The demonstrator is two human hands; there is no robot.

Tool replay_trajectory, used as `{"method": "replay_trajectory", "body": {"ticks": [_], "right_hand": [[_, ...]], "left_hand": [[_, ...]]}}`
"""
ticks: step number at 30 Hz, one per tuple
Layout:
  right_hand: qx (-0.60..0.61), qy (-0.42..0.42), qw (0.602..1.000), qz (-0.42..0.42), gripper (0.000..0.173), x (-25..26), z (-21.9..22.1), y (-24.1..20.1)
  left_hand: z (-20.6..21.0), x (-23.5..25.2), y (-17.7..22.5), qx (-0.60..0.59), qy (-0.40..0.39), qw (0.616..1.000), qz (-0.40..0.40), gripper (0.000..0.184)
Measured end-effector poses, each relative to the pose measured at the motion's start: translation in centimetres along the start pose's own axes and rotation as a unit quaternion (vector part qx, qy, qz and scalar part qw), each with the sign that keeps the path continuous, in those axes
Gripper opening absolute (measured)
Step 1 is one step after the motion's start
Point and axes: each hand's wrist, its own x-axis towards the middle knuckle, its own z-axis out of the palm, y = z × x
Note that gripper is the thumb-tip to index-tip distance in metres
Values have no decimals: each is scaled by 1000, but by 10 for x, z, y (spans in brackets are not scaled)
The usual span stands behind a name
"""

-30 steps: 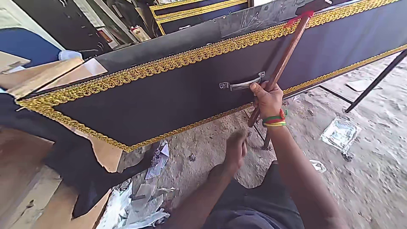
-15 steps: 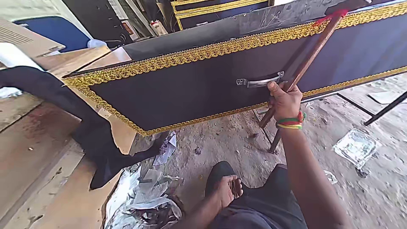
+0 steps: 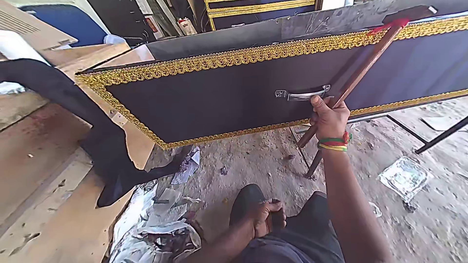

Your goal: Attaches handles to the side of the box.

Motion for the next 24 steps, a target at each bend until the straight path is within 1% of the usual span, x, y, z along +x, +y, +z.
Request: {"method": "replay_trajectory", "body": {"ticks": [3,5,6,7,8,10,12,15,16,17,18,19,20,22,23,24], "right_hand": [[1,-2,1000,-1,29,0,0,0],[-1,2,1000,1,30,1,0,0],[-2,3,1000,2,31,1,0,0],[-3,5,1000,0,30,2,0,1],[-3,5,1000,-1,30,2,-1,1],[-6,4,1000,-2,31,2,-2,2],[-8,-1,1000,-4,32,2,-3,4],[-14,-5,1000,-2,34,3,-5,7],[-14,-2,1000,-2,34,4,-6,7],[-15,1,1000,-1,35,4,-6,8],[-15,4,1000,-2,35,4,-6,8],[-12,4,1000,0,35,4,-6,8],[-8,2,1000,-1,35,5,-6,8],[2,-5,1000,-2,34,5,-5,7],[3,-8,1000,-1,34,5,-5,7],[4,-8,1000,0,34,5,-5,6]], "left_hand": [[-3,4,0,-28,13,1000,-7,15],[-1,2,4,-39,20,999,-21,24],[-1,2,5,-35,22,999,-23,25],[-1,2,7,-24,23,999,-17,23],[-2,3,9,-3,22,1000,-2,16],[0,3,16,74,31,995,58,1],[5,0,26,174,32,974,139,5],[18,-7,51,284,32,924,255,8],[24,-10,61,311,31,899,308,11],[30,-13,72,345,27,864,365,19],[36,-17,83,382,23,823,420,30],[44,-22,95,417,27,773,476,36],[53,-29,108,452,39,711,537,33],[73,-45,136,504,66,557,657,24],[84,-54,152,515,75,481,706,24],[94,-63,167,514,82,418,745,24]]}}
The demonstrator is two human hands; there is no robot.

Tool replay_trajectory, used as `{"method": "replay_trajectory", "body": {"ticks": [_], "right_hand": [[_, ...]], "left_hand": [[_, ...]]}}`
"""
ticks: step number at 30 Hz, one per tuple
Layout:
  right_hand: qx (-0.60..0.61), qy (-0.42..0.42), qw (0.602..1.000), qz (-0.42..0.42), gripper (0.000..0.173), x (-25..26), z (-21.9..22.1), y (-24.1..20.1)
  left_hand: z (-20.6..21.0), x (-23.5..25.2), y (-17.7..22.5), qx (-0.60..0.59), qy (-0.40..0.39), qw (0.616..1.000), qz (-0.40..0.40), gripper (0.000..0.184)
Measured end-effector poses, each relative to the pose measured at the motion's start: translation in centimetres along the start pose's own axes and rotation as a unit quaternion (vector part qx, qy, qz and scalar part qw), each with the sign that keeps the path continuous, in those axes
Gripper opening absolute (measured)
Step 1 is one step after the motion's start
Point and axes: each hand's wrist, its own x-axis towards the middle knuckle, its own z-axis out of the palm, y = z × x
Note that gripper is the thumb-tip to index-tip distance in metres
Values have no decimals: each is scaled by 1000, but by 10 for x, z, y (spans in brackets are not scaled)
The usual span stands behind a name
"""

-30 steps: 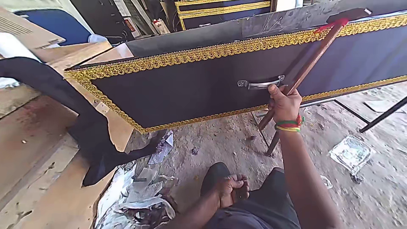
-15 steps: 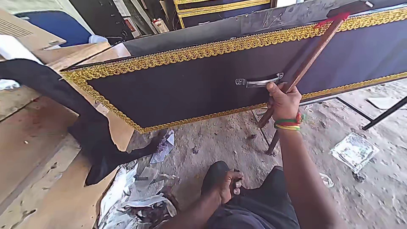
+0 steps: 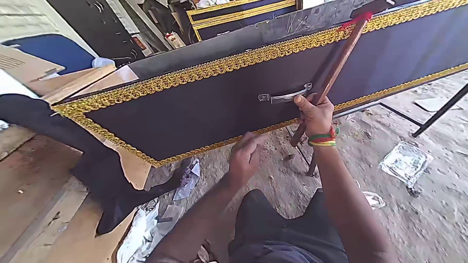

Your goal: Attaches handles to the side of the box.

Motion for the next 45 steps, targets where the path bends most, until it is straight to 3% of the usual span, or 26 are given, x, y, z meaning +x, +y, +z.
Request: {"method": "replay_trajectory", "body": {"ticks": [4,7,12,18,28,31,34,36,40,45], "right_hand": [[-10,4,1000,1,34,1,0,-1],[-10,9,1000,3,35,2,0,-1],[-10,6,1000,3,33,3,0,-4],[-12,-9,1000,-3,33,1,-3,-3],[-15,-25,999,-11,36,2,-9,2],[-17,-12,1000,-5,37,3,-7,3],[-12,-1,1000,3,39,5,-5,2],[-9,7,1000,3,40,8,-5,2],[-23,11,1000,8,40,8,-5,2],[-35,13,999,9,40,10,-4,4]], "left_hand": [[-13,60,-10,151,106,972,144,20],[-14,83,-23,254,117,942,188,24],[-5,87,-22,359,97,912,170,26],[-1,86,-18,336,93,927,141,20],[-1,87,-22,342,95,921,161,20],[-5,86,-19,277,81,948,133,22],[-12,82,-7,98,71,990,72,22],[-13,78,2,38,73,996,43,24],[-8,72,17,-13,34,997,65,26],[9,85,33,-127,-9,987,95,65]]}}
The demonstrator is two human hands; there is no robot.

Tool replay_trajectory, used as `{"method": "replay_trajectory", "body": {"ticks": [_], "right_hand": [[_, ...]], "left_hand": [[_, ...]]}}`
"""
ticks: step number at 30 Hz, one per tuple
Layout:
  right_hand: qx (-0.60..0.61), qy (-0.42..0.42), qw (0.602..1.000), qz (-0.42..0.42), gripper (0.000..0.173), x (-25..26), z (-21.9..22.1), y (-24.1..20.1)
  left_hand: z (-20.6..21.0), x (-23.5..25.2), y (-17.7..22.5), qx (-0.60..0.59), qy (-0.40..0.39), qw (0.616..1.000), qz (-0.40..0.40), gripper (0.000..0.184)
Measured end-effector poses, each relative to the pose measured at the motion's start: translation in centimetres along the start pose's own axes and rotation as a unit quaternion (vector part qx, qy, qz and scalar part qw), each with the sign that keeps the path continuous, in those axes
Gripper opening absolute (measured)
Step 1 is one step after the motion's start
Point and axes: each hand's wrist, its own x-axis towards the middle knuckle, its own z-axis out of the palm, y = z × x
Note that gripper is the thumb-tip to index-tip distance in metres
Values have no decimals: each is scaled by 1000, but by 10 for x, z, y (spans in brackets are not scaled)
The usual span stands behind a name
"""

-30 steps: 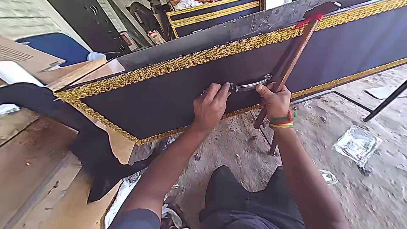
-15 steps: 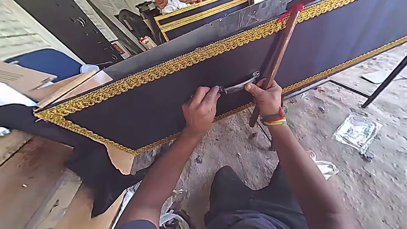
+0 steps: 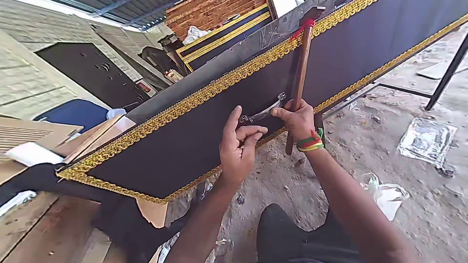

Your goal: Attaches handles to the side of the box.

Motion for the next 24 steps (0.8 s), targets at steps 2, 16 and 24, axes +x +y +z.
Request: {"method": "replay_trajectory", "body": {"ticks": [2,16,24], "right_hand": [[0,3,1000,1,41,0,1,-1],[-16,18,1000,10,39,0,0,-6],[-137,65,967,-205,42,-18,-32,25]], "left_hand": [[12,14,0,-3,22,1000,22,61],[59,79,-40,167,-8,966,197,13],[59,82,-41,194,-51,968,152,15]]}}
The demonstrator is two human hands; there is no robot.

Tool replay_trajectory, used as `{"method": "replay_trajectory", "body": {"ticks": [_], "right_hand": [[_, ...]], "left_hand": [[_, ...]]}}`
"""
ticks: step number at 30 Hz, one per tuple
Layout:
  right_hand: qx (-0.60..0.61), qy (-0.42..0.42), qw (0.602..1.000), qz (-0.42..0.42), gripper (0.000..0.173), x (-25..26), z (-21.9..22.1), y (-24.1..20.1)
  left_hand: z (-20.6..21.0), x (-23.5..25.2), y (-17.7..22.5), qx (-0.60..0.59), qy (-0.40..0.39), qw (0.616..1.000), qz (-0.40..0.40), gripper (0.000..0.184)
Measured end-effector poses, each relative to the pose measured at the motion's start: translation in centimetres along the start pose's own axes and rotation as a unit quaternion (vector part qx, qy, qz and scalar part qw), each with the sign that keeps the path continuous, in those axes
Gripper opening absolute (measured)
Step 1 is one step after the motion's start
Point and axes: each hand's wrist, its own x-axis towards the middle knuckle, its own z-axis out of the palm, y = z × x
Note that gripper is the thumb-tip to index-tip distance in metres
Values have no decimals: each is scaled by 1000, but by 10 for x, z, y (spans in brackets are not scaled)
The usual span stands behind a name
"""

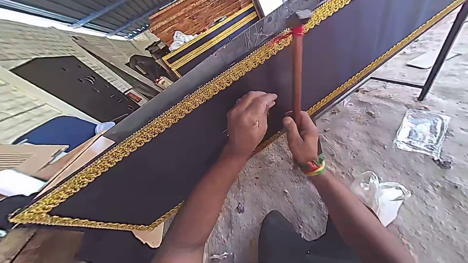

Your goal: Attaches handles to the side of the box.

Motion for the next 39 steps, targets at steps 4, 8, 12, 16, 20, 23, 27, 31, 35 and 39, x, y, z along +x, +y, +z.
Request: {"method": "replay_trajectory", "body": {"ticks": [4,8,12,16,20,23,27,31,35,39], "right_hand": [[-14,-18,997,-74,51,-28,-32,26],[-34,-34,999,4,39,-67,-51,36],[-49,-28,997,44,34,-94,-56,45],[-41,9,999,34,27,-106,-57,51],[-44,36,997,47,23,-113,-59,55],[-56,34,995,69,24,-119,-60,62],[-94,19,991,92,26,-129,-62,75],[-127,10,988,89,29,-136,-62,79],[-129,-13,990,55,28,-135,-64,75],[-128,-37,990,41,30,-131,-66,71]], "left_hand": [[-3,4,2,-10,-26,999,-40,20],[-5,5,3,-25,-35,998,-36,11],[-4,3,3,7,-8,1000,-8,22],[-1,1,4,23,5,1000,-14,21],[1,-1,2,27,16,1000,4,15],[-2,4,3,19,-4,1000,-8,14],[-2,6,0,29,-41,998,-28,17],[-2,5,-1,31,-53,998,-30,17],[-1,4,1,84,-84,992,-42,16],[5,6,1,129,-76,987,-59,17]]}}
